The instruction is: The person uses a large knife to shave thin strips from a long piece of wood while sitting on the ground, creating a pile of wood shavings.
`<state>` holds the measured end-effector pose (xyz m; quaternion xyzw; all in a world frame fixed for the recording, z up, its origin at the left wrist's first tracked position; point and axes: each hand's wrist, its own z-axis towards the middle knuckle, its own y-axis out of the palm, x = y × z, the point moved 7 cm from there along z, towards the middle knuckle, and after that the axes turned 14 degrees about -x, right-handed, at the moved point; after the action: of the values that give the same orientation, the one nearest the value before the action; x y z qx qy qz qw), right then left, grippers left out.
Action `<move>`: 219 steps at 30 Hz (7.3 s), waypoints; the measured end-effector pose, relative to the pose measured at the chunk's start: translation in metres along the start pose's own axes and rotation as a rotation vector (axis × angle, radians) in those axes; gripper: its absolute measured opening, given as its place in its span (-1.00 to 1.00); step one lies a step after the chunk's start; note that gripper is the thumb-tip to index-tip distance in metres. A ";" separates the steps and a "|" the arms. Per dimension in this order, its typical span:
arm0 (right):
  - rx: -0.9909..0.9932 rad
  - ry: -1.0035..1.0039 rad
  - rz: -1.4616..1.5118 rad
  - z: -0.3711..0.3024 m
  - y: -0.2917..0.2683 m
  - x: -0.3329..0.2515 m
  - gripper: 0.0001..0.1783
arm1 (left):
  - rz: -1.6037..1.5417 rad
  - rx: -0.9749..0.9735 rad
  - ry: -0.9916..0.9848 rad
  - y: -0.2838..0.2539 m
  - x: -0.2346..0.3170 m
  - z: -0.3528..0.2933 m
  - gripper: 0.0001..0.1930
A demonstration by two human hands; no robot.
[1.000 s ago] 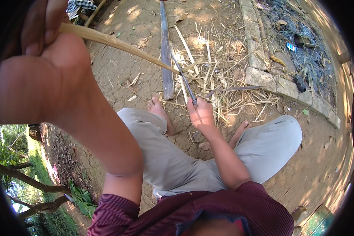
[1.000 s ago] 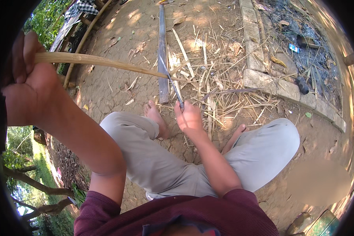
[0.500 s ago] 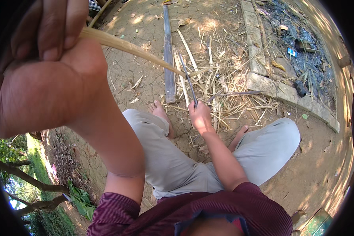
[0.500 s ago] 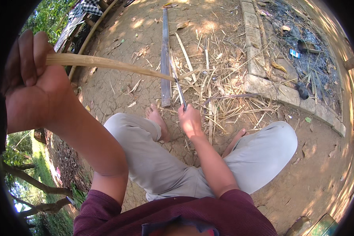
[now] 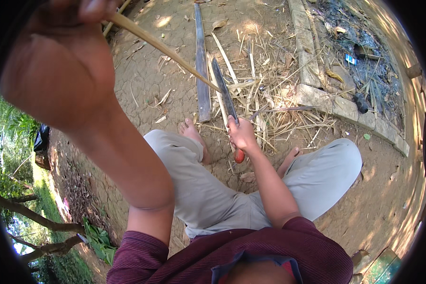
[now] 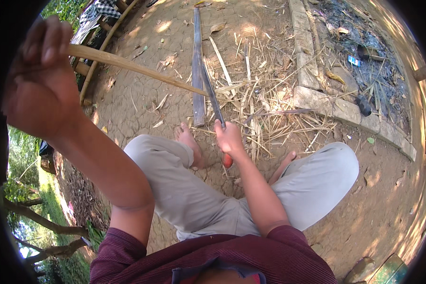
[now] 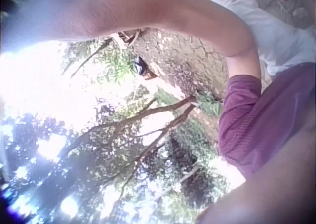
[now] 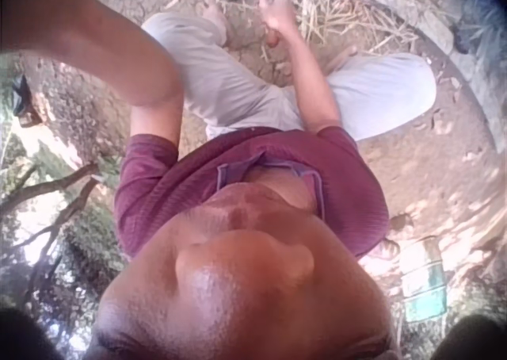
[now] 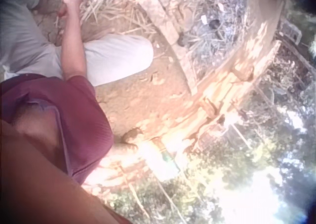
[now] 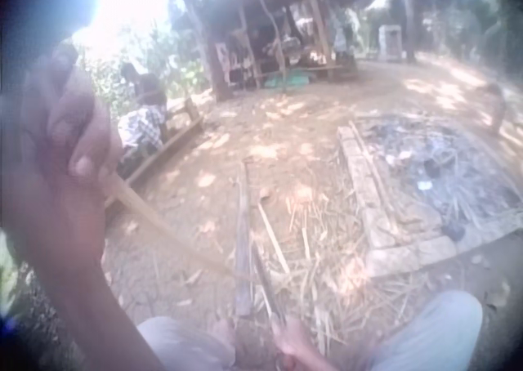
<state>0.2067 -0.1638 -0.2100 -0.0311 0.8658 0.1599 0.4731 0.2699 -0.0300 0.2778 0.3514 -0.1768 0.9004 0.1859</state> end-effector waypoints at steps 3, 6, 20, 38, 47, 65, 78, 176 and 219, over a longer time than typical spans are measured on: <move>0.041 0.009 0.042 -0.003 -0.009 -0.006 -0.56 | 0.208 0.448 -0.122 0.066 -0.035 -0.005 -0.58; 0.048 -0.017 0.065 -0.002 -0.011 -0.004 -0.55 | 0.257 0.335 -0.274 0.091 -0.064 0.001 -0.63; 0.111 -0.158 -0.018 -0.026 -0.005 -0.036 -0.59 | -0.006 0.289 -0.248 0.057 -0.145 -0.015 -0.52; 0.288 -0.154 -0.735 -0.030 -0.008 -0.066 -0.48 | 0.095 0.354 -0.178 0.040 -0.115 -0.017 -0.71; 0.062 0.065 0.086 -0.023 -0.012 -0.025 -0.55 | 0.033 0.447 -0.199 0.024 -0.098 -0.023 -0.77; 0.135 -0.047 -0.035 -0.037 0.000 -0.063 -0.56 | 0.256 0.547 -0.183 0.007 -0.128 -0.022 -0.70; 0.420 -0.164 -0.800 0.011 -0.028 -0.018 -0.58 | 0.192 0.532 -0.194 0.019 -0.128 -0.023 -0.72; 0.289 -0.032 -0.631 0.011 -0.031 0.017 -0.47 | 0.221 0.544 -0.200 0.034 -0.116 -0.027 -0.59; 0.315 -0.064 -0.602 0.005 -0.052 0.050 -0.52 | 0.250 0.352 -0.122 0.041 -0.127 -0.013 -0.54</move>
<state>0.1942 -0.2069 -0.2670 -0.2066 0.8165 -0.1219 0.5251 0.3305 -0.0864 0.1725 0.4075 -0.0700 0.9105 -0.0025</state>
